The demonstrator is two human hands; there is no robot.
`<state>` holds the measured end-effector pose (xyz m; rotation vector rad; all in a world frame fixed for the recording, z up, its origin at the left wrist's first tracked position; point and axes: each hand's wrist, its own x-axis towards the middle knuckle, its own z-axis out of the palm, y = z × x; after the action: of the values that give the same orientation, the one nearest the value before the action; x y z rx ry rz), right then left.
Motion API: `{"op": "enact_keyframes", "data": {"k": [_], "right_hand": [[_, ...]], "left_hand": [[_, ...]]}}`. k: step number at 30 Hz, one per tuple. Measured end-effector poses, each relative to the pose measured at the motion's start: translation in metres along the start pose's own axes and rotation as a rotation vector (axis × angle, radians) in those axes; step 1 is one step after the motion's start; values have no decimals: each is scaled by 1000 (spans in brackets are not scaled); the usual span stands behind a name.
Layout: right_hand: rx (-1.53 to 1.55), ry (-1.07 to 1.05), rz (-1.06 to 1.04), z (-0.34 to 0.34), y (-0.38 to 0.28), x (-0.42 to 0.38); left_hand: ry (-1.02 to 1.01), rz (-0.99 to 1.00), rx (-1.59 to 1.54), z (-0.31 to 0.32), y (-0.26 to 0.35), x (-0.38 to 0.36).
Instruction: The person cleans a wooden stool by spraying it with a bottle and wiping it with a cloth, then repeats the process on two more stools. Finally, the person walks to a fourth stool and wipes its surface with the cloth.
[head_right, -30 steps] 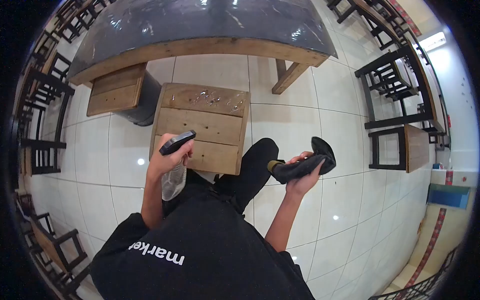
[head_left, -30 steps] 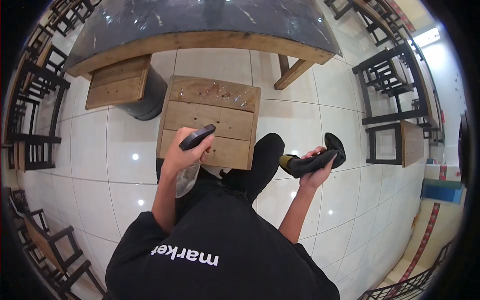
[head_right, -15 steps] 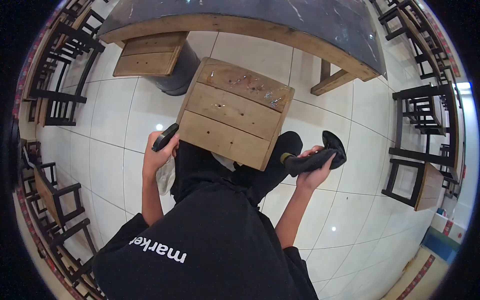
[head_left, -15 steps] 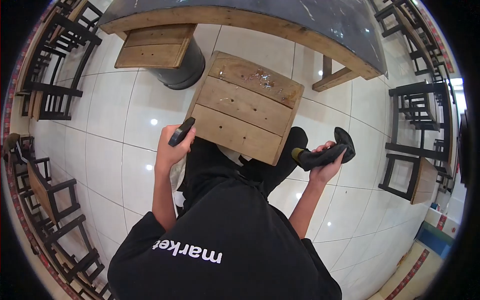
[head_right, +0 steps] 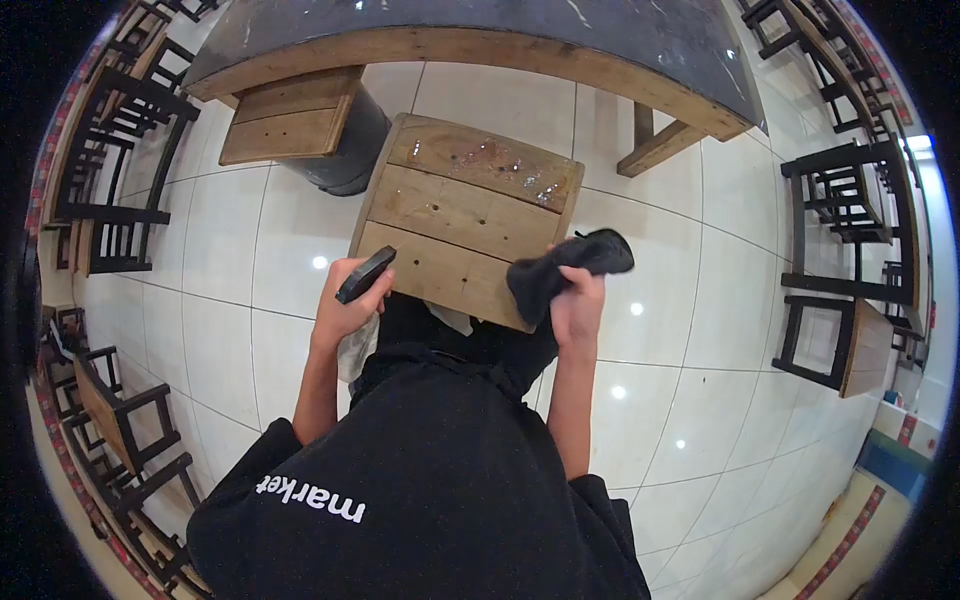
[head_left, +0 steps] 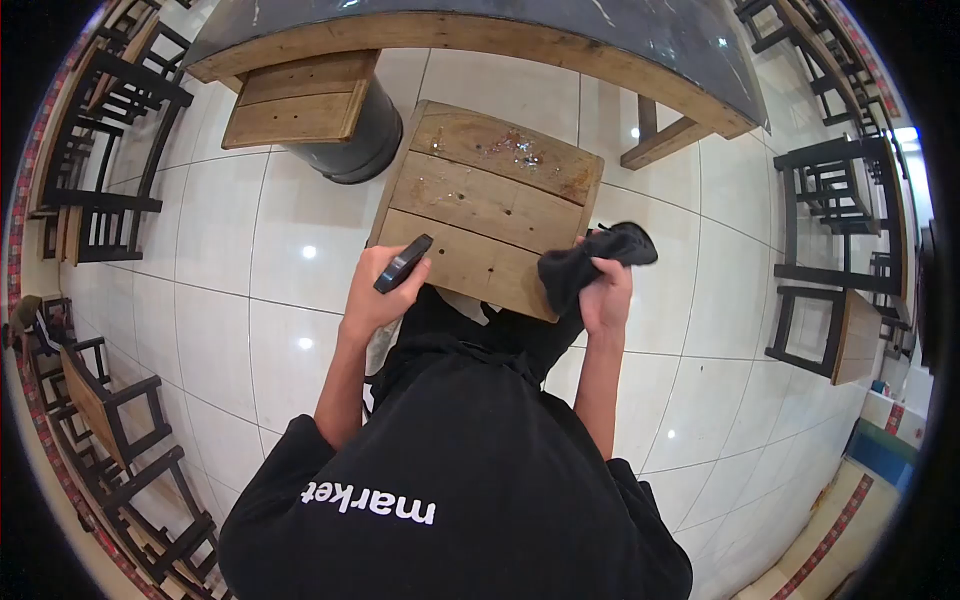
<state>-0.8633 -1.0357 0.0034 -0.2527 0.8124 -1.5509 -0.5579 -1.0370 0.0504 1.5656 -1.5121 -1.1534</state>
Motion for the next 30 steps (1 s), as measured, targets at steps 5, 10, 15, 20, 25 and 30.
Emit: {"op": "enact_keyframes", "data": {"k": [5, 10, 15, 20, 25, 30], "right_hand": [[-375, 89, -169, 1, 12, 8], [-525, 134, -197, -9, 12, 1], [-712, 181, -358, -27, 12, -6], [-818, 191, -528, -34, 5, -13], [-751, 281, -559, -40, -3, -14], [-426, 259, -450, -25, -6, -17]], "left_hand": [[-128, 62, 29, 23, 13, 4], [-242, 125, 137, 31, 8, 9], [-226, 179, 143, 37, 8, 12], [-267, 121, 73, 42, 9, 13], [-357, 200, 190, 45, 13, 17], [-292, 240, 76, 48, 9, 13]]}}
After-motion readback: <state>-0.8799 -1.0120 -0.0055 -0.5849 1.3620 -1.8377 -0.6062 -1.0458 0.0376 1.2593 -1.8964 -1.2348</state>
